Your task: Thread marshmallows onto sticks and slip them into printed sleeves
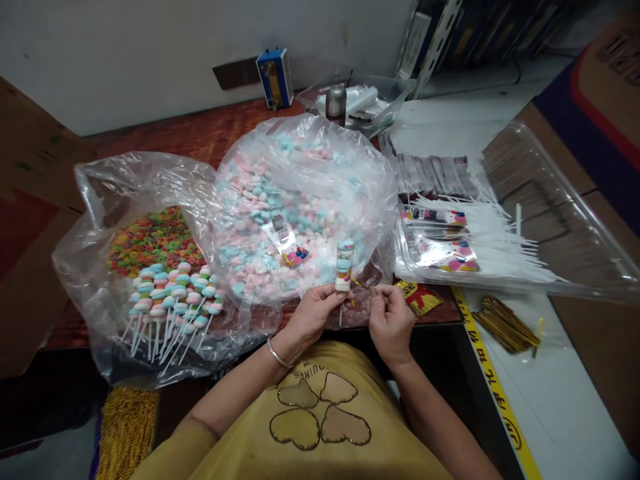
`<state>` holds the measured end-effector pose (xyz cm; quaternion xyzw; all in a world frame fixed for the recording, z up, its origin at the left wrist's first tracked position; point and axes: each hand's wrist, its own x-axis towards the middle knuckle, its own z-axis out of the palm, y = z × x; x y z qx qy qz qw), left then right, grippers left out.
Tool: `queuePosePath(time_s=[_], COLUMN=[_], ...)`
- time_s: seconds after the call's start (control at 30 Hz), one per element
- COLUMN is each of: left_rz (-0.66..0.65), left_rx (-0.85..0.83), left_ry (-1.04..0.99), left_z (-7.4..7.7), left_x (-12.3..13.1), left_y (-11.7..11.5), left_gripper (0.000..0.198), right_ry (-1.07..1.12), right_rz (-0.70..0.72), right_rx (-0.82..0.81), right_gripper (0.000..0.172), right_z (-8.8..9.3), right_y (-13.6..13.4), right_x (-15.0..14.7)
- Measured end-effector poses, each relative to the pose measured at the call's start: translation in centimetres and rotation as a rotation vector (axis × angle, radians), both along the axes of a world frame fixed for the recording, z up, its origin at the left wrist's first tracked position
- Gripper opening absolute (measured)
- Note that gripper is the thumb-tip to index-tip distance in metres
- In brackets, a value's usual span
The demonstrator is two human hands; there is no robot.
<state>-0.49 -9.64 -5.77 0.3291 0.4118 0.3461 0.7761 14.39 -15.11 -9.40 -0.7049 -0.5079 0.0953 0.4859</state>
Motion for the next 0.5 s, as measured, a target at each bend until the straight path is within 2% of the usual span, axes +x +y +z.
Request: queuePosePath(time_s=[0.1,0.2,0.27,0.33,0.43,0.5], left_rz=[-0.002,0.024,0.044,0.065,0.076,0.076], left_rx=[-0.02,-0.067,-0.071,-0.047,-0.006,0.021], left_ry=[-0.001,-0.032,-0.04,-0.036,-0.034,-0.031], left_z=[-0.3,-0.4,-0.3,-0.2,-0.1,0.0], left_x=[-0.4,-0.7,-0.6,-0.3,0.3,0.4], left_y=[0.1,0.2,0.2,0.1,-0.1,-0.3], left_gripper=[0.037,0.035,0.035,0.034,0.034,0.034], right_ry=[-0.018,-0.213,-0.261,-0.157,0.166,0.311], right_rz=[-0.076,-0.021,0.037,0.118,0.31,0.359], right_rx=[-0.032,-0.117,-0.145,-0.119,-0.111,-0.145], right_gripper=[0.025,0.025,0.026,0.025,0.018,0.015], right_z=[-0.6,-1.0,-0.6,0.3,1.8,2.4], right_y=[-0.3,-0.6,-0.9,-1.0,-0.9,-0.6], right_x=[1.9,3.3,3.1,2.1,0.2,-0.6])
